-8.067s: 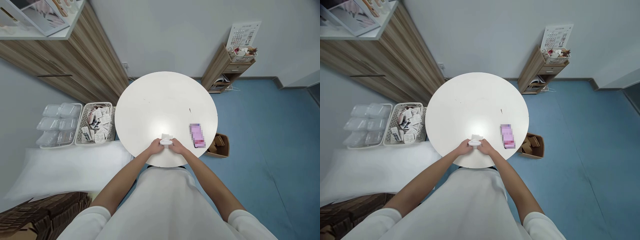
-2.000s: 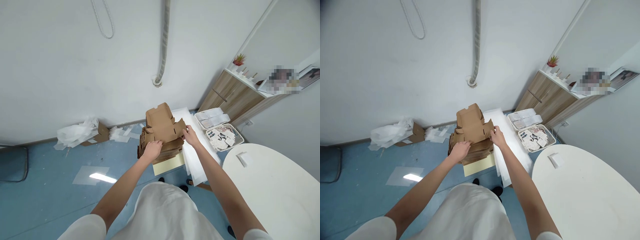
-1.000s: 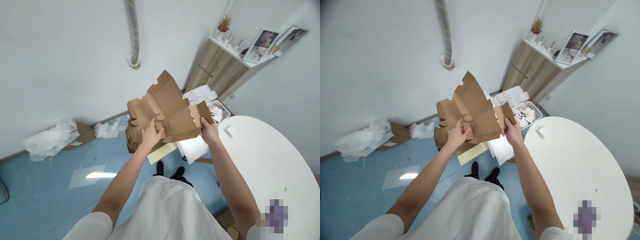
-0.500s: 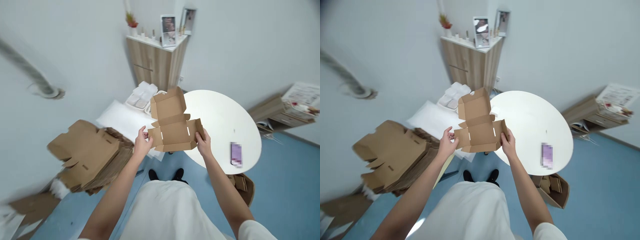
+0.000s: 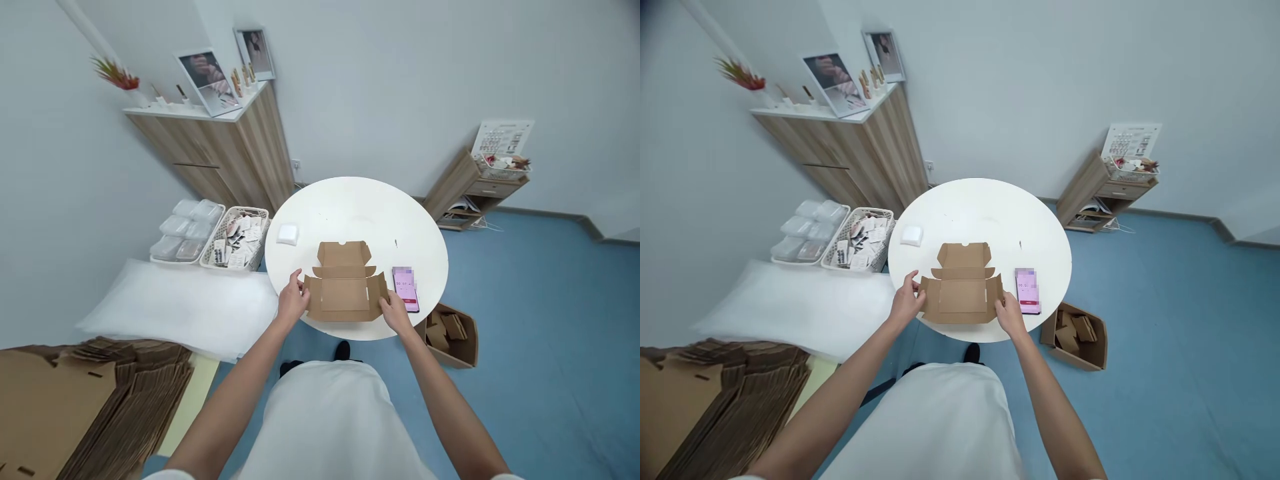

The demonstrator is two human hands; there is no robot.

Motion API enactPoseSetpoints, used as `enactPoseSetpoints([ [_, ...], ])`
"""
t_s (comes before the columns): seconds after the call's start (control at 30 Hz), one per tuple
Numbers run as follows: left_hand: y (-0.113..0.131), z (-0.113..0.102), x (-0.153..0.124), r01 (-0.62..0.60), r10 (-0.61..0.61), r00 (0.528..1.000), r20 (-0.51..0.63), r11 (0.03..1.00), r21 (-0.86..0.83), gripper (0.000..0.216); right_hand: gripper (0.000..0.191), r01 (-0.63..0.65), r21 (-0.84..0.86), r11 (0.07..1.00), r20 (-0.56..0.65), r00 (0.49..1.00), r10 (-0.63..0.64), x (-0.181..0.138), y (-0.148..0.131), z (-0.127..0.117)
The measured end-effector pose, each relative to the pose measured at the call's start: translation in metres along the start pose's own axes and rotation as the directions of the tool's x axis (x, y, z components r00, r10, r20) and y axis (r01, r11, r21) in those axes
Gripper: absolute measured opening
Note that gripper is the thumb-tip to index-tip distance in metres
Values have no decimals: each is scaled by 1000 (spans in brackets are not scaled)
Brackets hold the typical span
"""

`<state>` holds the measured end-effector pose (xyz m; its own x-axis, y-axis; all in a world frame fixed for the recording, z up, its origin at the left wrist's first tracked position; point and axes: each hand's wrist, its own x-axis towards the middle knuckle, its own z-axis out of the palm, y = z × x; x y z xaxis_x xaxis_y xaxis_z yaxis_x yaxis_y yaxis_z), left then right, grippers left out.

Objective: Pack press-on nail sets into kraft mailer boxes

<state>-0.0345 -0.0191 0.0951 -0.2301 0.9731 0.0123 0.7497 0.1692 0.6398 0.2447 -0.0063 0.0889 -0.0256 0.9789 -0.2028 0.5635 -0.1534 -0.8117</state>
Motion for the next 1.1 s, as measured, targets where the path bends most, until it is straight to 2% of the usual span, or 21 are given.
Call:
enactPoseSetpoints([
  [0.13,3,23,18,73,-74,996,56,997,23,54,30,7,-37,999,37,999,-6,12,21,2],
  [0.33,-7,47,40,102,-109,980,165,994,50,52,36,-59,-132,989,39,997,65,27,40,27],
  [0.57,-27,51,68,103,-102,961,257,995,9,48,43,-144,-134,980,20,989,148,36,40,43],
  [0.67,-28,44,67,31,-51,971,235,996,90,54,52,-193,-135,972,-24,981,191,34,39,44],
  [0.73,-26,40,61,-102,67,976,208,982,161,61,60,-215,-174,961,-95,975,201,31,38,43],
  [0.8,-22,38,51,-293,235,931,279,937,189,66,65,-219,-247,944,-175,968,179,31,35,40],
  [0.87,-19,39,42,-468,369,831,415,869,164,62,66,-214,-330,919,-219,965,146,33,28,38],
  [0.93,-17,42,35,-567,426,739,521,812,140,52,65,-208,-392,896,-223,967,127,41,19,35],
  [0.97,-16,45,33,-590,432,712,554,796,138,47,64,-202,-415,887,-211,970,121,47,14,33],
  [1.03,-16,51,30,-602,419,692,588,784,151,41,58,-173,-456,873,-170,980,105,62,4,30],
  [1.1,-15,57,29,-595,398,700,593,785,175,38,52,-128,-496,859,-100,991,90,81,-4,28],
])
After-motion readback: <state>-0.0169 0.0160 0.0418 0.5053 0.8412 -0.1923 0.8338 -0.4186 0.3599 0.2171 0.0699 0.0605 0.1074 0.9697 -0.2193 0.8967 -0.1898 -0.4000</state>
